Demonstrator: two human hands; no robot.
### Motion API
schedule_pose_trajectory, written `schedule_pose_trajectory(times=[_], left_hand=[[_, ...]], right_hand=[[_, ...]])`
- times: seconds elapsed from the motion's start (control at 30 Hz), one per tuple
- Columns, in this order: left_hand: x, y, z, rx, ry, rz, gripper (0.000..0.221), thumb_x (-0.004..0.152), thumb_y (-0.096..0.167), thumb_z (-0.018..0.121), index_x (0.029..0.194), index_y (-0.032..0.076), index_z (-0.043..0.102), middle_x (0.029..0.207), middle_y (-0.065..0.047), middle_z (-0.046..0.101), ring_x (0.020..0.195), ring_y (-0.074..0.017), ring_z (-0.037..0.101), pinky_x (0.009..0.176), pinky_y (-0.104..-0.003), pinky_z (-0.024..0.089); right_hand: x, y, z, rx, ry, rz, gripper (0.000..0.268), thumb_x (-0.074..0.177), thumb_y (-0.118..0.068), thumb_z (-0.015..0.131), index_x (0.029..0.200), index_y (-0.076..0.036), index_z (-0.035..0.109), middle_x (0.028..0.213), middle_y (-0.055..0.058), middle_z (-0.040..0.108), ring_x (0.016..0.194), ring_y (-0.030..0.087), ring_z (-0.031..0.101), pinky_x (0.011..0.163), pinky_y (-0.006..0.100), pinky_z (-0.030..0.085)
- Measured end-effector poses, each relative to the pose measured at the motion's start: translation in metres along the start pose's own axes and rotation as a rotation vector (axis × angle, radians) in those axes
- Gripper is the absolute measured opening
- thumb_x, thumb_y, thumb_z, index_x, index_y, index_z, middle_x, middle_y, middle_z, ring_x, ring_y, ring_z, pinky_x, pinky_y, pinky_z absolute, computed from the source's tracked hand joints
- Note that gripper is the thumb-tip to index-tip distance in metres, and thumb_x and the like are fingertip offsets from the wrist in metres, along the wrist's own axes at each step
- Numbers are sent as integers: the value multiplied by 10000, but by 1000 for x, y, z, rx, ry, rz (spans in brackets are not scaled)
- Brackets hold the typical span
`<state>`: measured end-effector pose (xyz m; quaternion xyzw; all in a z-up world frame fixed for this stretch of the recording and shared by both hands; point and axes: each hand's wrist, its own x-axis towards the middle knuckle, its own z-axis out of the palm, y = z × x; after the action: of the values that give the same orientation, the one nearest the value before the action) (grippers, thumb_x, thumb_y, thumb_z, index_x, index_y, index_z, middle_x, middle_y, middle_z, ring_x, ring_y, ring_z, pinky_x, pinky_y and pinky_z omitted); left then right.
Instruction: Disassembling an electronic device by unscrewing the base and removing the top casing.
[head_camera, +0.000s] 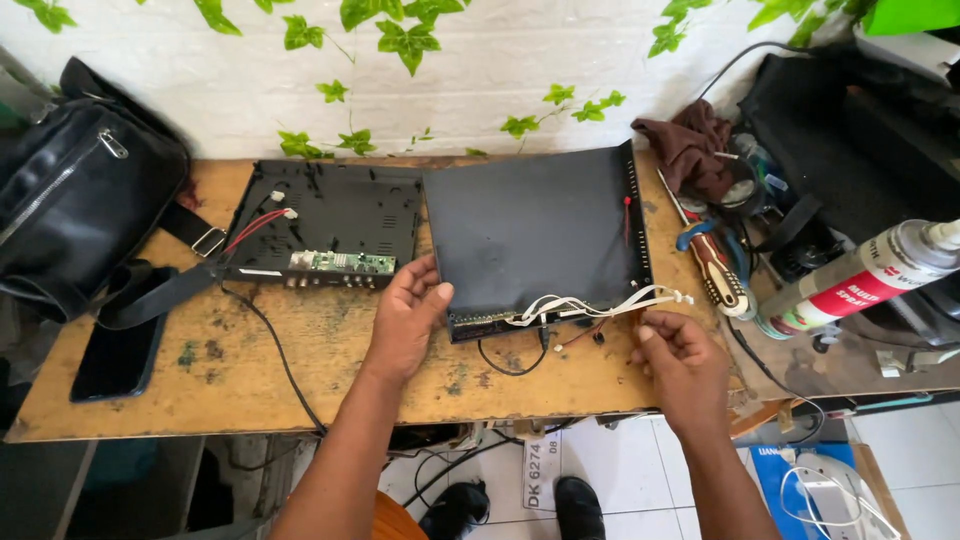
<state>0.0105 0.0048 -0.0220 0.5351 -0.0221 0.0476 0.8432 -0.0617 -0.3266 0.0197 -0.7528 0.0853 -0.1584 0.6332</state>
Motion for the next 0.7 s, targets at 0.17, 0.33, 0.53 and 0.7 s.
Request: schedule_pose_trajectory(times=[0.17, 0.33, 0.53, 0.7], left_hand=[[-2, 2, 2, -1, 3, 10, 503, 937, 71, 736, 1400, 15, 548, 1169, -123, 722, 1002, -180, 735, 843, -319, 656], [3, -4, -2, -31, -7, 17, 513, 937, 77, 742, 1404, 4, 541, 1157, -142, 722, 996, -205, 739, 846, -335, 655], [3, -3, -1, -44, -8, 20, 488, 946, 86, 731, 1394, 13, 554, 1148, -126, 726, 985, -188, 737, 838, -318, 651], [0, 0, 0, -38, 10, -7, 500, 949, 85, 728, 1411, 20, 548, 1153, -113, 731, 990, -175, 738, 832, -296, 644]], right_hand=[[-3, -2, 2, 2, 13, -2, 233, 970, 18, 668, 1200, 49, 694, 934, 164, 699, 682, 180, 669, 547, 254, 529], [1, 11, -4, 56, 114, 3, 188, 1003, 6, 622, 1183, 2, 676, 948, 112, 685, 663, 129, 631, 489, 191, 467], [10, 16, -8, 250, 188, 25, 167, 1000, 12, 609, 1145, -44, 670, 919, 55, 682, 631, 87, 587, 457, 151, 398], [13, 15, -8, 251, 119, 71, 238, 980, 33, 624, 1212, -4, 664, 963, 112, 691, 669, 136, 603, 485, 201, 437]])
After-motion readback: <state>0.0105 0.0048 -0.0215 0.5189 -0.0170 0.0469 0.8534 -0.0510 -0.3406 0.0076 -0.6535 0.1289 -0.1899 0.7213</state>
